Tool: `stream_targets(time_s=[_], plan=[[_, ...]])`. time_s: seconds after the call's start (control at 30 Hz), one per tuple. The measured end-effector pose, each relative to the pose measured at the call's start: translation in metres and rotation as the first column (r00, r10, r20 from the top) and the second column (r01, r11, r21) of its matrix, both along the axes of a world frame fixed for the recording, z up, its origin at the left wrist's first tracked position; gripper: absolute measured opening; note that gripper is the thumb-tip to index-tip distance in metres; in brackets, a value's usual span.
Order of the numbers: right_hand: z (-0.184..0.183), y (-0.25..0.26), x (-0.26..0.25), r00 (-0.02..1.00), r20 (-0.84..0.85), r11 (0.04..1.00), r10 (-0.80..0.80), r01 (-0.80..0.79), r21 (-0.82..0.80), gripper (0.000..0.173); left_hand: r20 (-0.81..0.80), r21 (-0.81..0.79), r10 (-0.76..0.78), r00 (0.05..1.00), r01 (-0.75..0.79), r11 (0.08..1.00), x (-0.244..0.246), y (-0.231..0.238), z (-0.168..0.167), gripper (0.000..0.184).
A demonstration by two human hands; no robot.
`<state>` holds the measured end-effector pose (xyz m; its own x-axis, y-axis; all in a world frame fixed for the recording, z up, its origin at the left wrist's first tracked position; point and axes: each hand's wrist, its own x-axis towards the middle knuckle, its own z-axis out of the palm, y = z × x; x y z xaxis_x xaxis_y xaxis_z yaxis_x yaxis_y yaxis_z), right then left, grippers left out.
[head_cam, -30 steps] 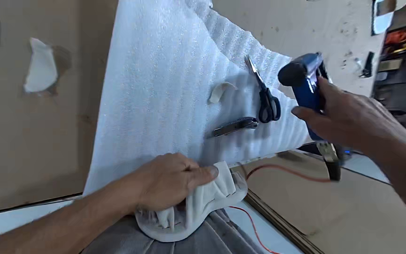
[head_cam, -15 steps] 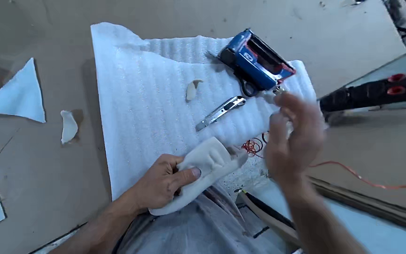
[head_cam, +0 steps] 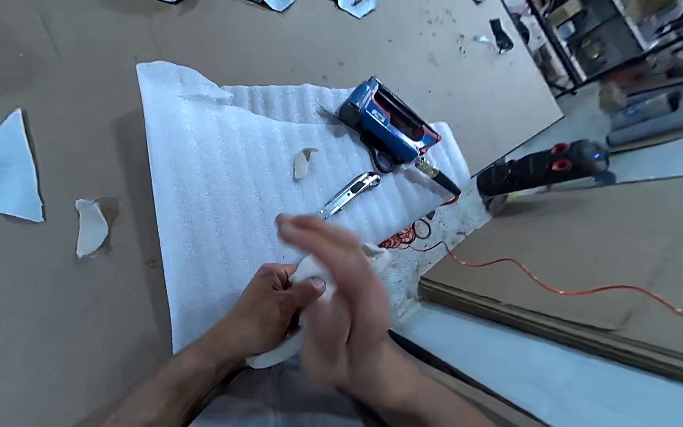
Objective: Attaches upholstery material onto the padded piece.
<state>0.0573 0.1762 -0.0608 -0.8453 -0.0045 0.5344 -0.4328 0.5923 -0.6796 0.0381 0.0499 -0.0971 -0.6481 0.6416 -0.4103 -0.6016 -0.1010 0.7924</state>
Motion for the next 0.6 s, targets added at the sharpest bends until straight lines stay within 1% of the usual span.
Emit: stream_targets(time_s=[0.03, 0.07, 0.1, 0.13, 0.17, 0.23, 0.27, 0.33, 0.4, 0.43, 0.5, 0.53, 0.6], plan=[[0.011, 0.025, -0.020, 0.998, 0.055, 0.994, -0.017, 0.011, 0.107, 0.040, 0.009, -0.003, -0.023, 1.000, 0.023, 1.000, -0.001, 0.001, -0.007, 0.020], [0.016, 0.054, -0.045, 0.989, 0.108, 0.960, -0.105, 0.072, 0.272, 0.035, 0.031, 0.003, -0.039, 0.999, 0.039, 0.999, -0.002, 0.000, -0.014, 0.018], [0.012, 0.086, -0.072, 0.959, 0.168, 0.890, -0.229, 0.136, 0.435, 0.036, 0.035, 0.000, -0.063, 0.997, 0.063, 0.998, -0.003, 0.000, -0.019, 0.018], [0.002, 0.117, -0.101, 0.905, 0.249, 0.816, -0.345, 0.158, 0.556, 0.042, 0.027, -0.009, -0.091, 0.995, 0.091, 0.996, -0.004, -0.001, -0.023, 0.019], [-0.013, 0.145, -0.129, 0.842, 0.337, 0.770, -0.421, 0.135, 0.623, 0.051, 0.010, -0.016, -0.123, 0.992, 0.124, 0.992, -0.006, -0.003, -0.026, 0.020], [-0.044, 0.185, -0.169, 0.744, 0.463, 0.717, -0.482, 0.032, 0.696, 0.067, -0.057, -0.057, -0.212, 0.976, 0.209, 0.976, -0.007, -0.006, -0.030, 0.024], [-0.055, 0.197, -0.182, 0.726, 0.488, 0.698, -0.485, -0.015, 0.715, 0.071, -0.106, -0.078, -0.249, 0.963, 0.241, 0.967, -0.007, -0.008, -0.033, 0.028], [-0.066, 0.206, -0.203, 0.736, 0.497, 0.679, -0.459, -0.069, 0.731, 0.075, -0.189, -0.108, -0.283, 0.940, 0.267, 0.958, -0.005, -0.010, -0.038, 0.036], [-0.064, 0.211, -0.213, 0.710, 0.515, 0.667, -0.481, -0.085, 0.740, 0.076, -0.232, -0.113, -0.286, 0.930, 0.267, 0.957, -0.004, -0.011, -0.041, 0.040], [-0.061, 0.213, -0.216, 0.681, 0.528, 0.658, -0.507, -0.090, 0.748, 0.078, -0.232, -0.107, -0.288, 0.929, 0.270, 0.957, -0.003, -0.011, -0.041, 0.041], [-0.055, 0.215, -0.223, 0.596, 0.544, 0.609, -0.591, -0.113, 0.785, 0.080, -0.250, -0.096, -0.274, 0.929, 0.258, 0.961, -0.003, -0.011, -0.043, 0.043], [-0.055, 0.218, -0.227, 0.568, 0.546, 0.578, -0.616, -0.144, 0.803, 0.080, -0.256, -0.090, -0.266, 0.929, 0.251, 0.964, -0.003, -0.011, -0.043, 0.043], [-0.054, 0.221, -0.230, 0.556, 0.566, 0.552, -0.609, -0.216, 0.806, 0.075, -0.246, -0.099, -0.289, 0.925, 0.273, 0.957, -0.003, -0.010, -0.043, 0.043]])
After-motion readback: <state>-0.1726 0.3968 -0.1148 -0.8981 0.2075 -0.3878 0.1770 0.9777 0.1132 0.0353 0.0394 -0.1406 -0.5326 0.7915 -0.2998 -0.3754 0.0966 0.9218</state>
